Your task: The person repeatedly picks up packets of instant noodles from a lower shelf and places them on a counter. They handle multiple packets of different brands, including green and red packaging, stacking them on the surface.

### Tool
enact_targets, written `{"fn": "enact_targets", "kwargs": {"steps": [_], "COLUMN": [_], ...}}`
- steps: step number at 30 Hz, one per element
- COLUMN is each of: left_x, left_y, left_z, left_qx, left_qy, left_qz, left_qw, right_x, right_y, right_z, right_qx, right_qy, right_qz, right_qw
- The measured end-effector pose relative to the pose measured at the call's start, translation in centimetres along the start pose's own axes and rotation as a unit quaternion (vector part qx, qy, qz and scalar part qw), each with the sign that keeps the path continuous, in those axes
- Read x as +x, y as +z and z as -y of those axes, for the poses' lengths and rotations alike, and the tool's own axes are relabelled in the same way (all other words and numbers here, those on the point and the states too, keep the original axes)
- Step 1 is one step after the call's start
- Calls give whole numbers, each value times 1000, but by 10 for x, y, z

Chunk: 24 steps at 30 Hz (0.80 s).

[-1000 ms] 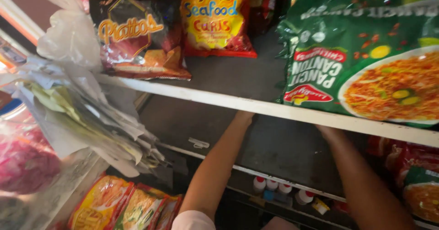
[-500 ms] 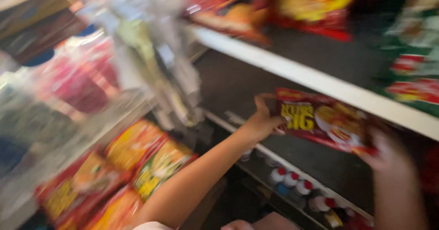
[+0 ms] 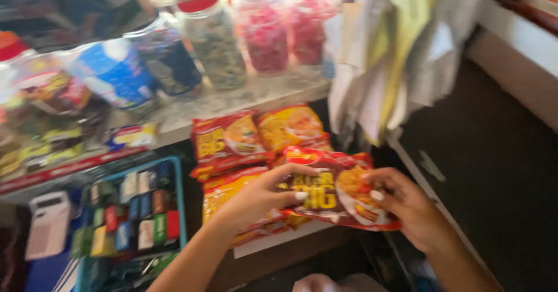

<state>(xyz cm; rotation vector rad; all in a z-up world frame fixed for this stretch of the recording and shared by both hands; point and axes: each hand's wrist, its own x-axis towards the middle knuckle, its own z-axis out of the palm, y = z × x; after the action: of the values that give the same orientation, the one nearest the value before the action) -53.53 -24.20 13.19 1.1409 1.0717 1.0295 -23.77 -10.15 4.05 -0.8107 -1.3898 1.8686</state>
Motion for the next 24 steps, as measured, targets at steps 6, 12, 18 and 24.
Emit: {"fn": "enact_targets", "kwargs": {"steps": [6,12,18,24], "left_x": [6,60,68,77], "left_y": [-66,-115,-106,-67], "left_z": [31,30,24,5], "left_qx": [84,362,599,658], "left_qy": [95,76,-44,10], "left_qz": [-128,-292,-279,-279], "left_qw": [984,882,749,699], "right_x": [111,189,231,152], "right_y": [71,92,62,89], "right_z": [34,35,-39,22], "right_qx": [-240,-422,-521,-516], "right_qy": [-142,-277,-254,-310], "right_qz": [26,-14,35,2], "right_qw": [960,863,814,798]}}
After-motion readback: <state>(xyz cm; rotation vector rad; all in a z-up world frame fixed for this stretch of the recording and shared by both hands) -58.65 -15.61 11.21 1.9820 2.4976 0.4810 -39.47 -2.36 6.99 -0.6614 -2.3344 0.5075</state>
